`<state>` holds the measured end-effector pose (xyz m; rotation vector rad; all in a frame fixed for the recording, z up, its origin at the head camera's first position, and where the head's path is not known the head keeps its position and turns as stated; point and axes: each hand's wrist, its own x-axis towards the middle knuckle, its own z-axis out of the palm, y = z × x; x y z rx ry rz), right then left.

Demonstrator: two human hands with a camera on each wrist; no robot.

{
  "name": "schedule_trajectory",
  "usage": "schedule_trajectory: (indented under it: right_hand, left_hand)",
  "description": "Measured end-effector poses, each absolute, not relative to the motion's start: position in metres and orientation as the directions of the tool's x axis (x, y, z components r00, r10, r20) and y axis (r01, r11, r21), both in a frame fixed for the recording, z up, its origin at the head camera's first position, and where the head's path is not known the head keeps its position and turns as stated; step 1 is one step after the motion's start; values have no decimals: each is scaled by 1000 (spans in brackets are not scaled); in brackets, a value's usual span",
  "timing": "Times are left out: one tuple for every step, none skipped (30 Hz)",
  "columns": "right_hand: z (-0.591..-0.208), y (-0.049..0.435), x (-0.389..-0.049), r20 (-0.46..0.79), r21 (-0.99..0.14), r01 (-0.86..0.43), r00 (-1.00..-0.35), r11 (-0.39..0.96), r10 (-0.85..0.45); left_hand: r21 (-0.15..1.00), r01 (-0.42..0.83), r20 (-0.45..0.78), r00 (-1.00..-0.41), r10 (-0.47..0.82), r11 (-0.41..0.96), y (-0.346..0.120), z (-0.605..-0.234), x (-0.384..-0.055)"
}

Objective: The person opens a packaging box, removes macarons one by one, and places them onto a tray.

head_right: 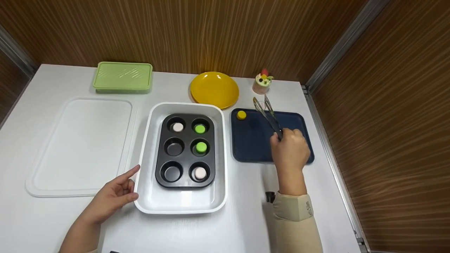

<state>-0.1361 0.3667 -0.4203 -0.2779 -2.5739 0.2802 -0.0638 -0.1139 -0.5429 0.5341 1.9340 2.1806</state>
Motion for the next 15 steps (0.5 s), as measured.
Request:
schedule_trajectory:
  right_hand:
    - [-422, 369, -137, 477, -254, 149, -841, 956, 258]
    - [-424, 370, -138, 467, -257, 157, -844, 954, 265]
    - [-426, 372, -139, 458, -259, 165, -847, 952, 271]
    - [-428, 373, -140, 449, -259, 172, -850, 950, 276]
    - [-429, 375, -141, 442, -259, 177, -852, 949, 280]
    - [-431, 377, -143, 434, -259, 183, -855, 948, 284]
    - [-432, 378, -144, 427, -257, 188, -858, 948, 286]
    - [-433, 380, -145, 419, -253, 192, -862, 948, 286]
    - [-434, 382, -147, 410, -249, 196, -866, 949, 286]
    - [-436, 383, -148, 401, -245, 201, -870, 948, 288]
    - [-436, 385, -149, 390, -244, 208, -873, 947, 292]
    - [-437, 387, -151, 377, -242, 217, -877, 946, 298]
    - [-438, 388, -151, 355, -243, 229, -883, 943, 306]
    - [-439, 390, -153, 329, -245, 242, -890, 939, 315]
    - [-439, 391, -153, 302, -247, 256, -896, 935, 325]
  left_hand:
    - [985, 104, 149, -919, 364, -139, -114, -543, -64]
    - [985, 105, 150, -919, 364, -139, -114, -543, -64]
    - [985, 106, 151, -919, 363, -139, -114, -543, -64]
    - [985, 108, 152, -920, 362, -138, -114, -543, -64]
    - [984, 109, 152, -920, 361, -137, -114, -543, -64]
    - [985, 110, 153, -920, 360, -137, -114, -543, -64]
    - [985, 111, 153, -921, 358, -136, -114, -543, -64]
    - [985, 112, 154, -921, 357, -135, -114, -543, -64]
    - [985, 113, 154, -922, 356, -134, -114, -543, -64]
    - [985, 113, 153, -922, 355, -131, -114, -543, -64]
    - [985, 110, 150, -923, 356, -130, -114, -543, -64]
    - [986, 107, 146, -923, 356, -127, -114, -543, -64]
    - [988, 99, 137, -924, 356, -122, -114, -542, -64]
    - [989, 90, 126, -926, 355, -117, -114, -542, -64]
    - [990, 82, 117, -928, 355, -111, -114, -542, -64]
